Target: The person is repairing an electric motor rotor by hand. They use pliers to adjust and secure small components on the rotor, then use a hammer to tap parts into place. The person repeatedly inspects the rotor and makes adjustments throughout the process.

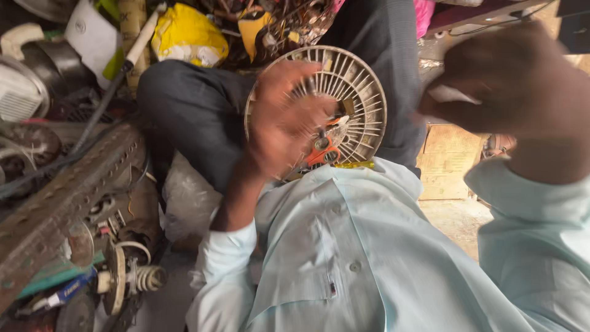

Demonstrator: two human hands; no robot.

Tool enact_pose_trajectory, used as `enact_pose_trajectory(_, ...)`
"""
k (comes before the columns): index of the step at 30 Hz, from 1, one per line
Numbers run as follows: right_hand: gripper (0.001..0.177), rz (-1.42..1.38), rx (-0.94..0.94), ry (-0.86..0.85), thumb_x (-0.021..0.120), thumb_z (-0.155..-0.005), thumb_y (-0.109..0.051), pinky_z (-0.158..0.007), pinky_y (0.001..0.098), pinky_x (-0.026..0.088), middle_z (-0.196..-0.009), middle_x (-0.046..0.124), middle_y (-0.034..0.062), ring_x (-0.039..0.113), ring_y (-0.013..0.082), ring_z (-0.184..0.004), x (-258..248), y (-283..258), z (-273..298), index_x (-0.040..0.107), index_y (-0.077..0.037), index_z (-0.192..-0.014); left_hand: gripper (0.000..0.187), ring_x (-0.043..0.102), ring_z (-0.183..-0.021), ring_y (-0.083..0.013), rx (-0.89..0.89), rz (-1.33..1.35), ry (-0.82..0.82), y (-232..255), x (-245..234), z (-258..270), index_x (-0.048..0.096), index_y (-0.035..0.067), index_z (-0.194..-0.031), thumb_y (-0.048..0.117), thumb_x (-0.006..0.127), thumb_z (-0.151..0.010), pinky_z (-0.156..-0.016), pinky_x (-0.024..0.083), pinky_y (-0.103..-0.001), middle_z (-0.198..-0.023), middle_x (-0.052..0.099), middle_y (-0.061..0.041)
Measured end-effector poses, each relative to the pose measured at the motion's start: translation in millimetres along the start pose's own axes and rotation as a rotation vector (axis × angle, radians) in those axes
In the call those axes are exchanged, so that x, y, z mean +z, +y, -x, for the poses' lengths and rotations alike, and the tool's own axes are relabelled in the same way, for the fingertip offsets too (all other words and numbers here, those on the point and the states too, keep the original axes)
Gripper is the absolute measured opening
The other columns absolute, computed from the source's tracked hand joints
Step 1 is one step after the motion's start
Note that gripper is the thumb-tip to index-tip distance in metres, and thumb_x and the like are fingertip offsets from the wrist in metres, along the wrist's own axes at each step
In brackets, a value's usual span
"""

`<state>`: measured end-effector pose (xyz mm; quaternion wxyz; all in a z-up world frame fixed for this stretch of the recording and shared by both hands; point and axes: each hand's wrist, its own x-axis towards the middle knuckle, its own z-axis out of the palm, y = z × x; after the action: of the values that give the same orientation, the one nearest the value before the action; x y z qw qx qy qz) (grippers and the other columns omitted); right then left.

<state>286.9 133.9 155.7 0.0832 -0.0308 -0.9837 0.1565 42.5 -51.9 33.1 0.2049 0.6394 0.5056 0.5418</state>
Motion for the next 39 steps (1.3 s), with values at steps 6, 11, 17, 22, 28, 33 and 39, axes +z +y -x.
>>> enact_pose_trajectory(6,0.014,0.145,0.055,0.048,0.09,-0.079,-0.018,-0.063,0.0488,0.044,-0.067,0.06,0.0043,0.063,0.029,-0.069,26.1,15.3,20.2,0.077,-0.013,-0.081,0.019,0.034,-0.152,-0.0411,0.14,-0.609,-0.196,25.3,17.7,34.4,0.072,0.009,-0.117,0.027,0.069,-0.113,-0.127,0.03,-0.061,-0.165,0.039,-0.008)
enact_pose_trajectory(11,0.013,-0.632,0.454,0.142,0.085,-0.1,-0.017,-0.071,0.0282,0.055,-0.091,0.072,0.0041,0.069,0.0152,-0.083,118.0,67.2,-5.7,0.077,-0.006,-0.1,0.018,0.036,-0.151,-0.039,0.161,-0.698,-0.191,19.5,24.3,41.1,0.074,0.006,-0.119,0.021,0.07,-0.109,-0.127,0.031,-0.057,-0.159,0.048,-0.009)
enact_pose_trajectory(17,0.008,-0.408,0.411,0.216,0.079,-0.099,-0.011,-0.064,0.0323,0.052,-0.083,0.07,0.0062,0.069,0.0188,-0.074,163.2,79.2,-48.8,0.074,-0.007,-0.095,0.01,0.063,-0.113,-0.0301,-0.286,0.108,0.232,0.6,20.1,5.8,0.073,0.009,-0.101,0.018,0.073,-0.097,-0.097,0.053,-0.043,-0.122,0.066,-0.011)
enact_pose_trajectory(22,0.012,0.175,0.141,0.17,0.077,-0.082,-0.019,-0.053,0.0419,0.045,-0.071,0.064,0.0076,0.06,0.0268,-0.058,110.5,20.4,-64.3,0.069,-0.01,-0.079,0.02,0.07,-0.085,-0.0228,-0.342,0.002,-0.344,-66.2,0.8,-43.7,0.075,0.005,-0.092,0.022,0.086,-0.09,-0.076,0.054,-0.033,-0.094,0.07,-0.008)
enact_pose_trajectory(28,0.024,-0.027,-0.027,-0.156,0.072,-0.072,-0.011,-0.062,0.0401,0.053,-0.08,0.064,0.006,0.065,0.0223,-0.069,78.6,-78.4,-9.5,0.075,-0.003,-0.094,0.011,0.062,-0.109,-0.0297,-0.305,0.267,-0.129,-36.5,-9.3,3.6,0.074,0.004,-0.1,0.015,0.073,-0.098,-0.086,0.053,-0.034,-0.116,0.067,-0.009)
enact_pose_trajectory(33,0.016,-0.158,0.096,0.063,0.078,-0.082,-0.011,-0.063,0.044,0.051,-0.088,0.068,0.0105,0.064,0.0294,-0.074,74.2,-24.5,10.7,0.076,-0.007,-0.098,0.019,0.036,-0.151,-0.0344,0.205,-0.651,-0.188,24.1,20.0,37.4,0.075,0.008,-0.12,0.022,0.065,-0.112,-0.123,0.032,-0.06,-0.159,0.044,-0.008)
enact_pose_trajectory(39,0.009,-0.418,0.191,0.131,0.083,-0.084,-0.009,-0.065,0.0397,0.048,-0.077,0.064,0.0066,0.062,0.0259,-0.072,144.2,44.9,-26.0,0.081,-0.013,-0.092,0.014,0.053,-0.133,-0.0419,0.196,-0.554,-0.066,16.9,18.0,30.6,0.07,0.003,-0.107,0.016,0.068,-0.102,-0.112,0.043,-0.06,-0.145,0.056,-0.016)
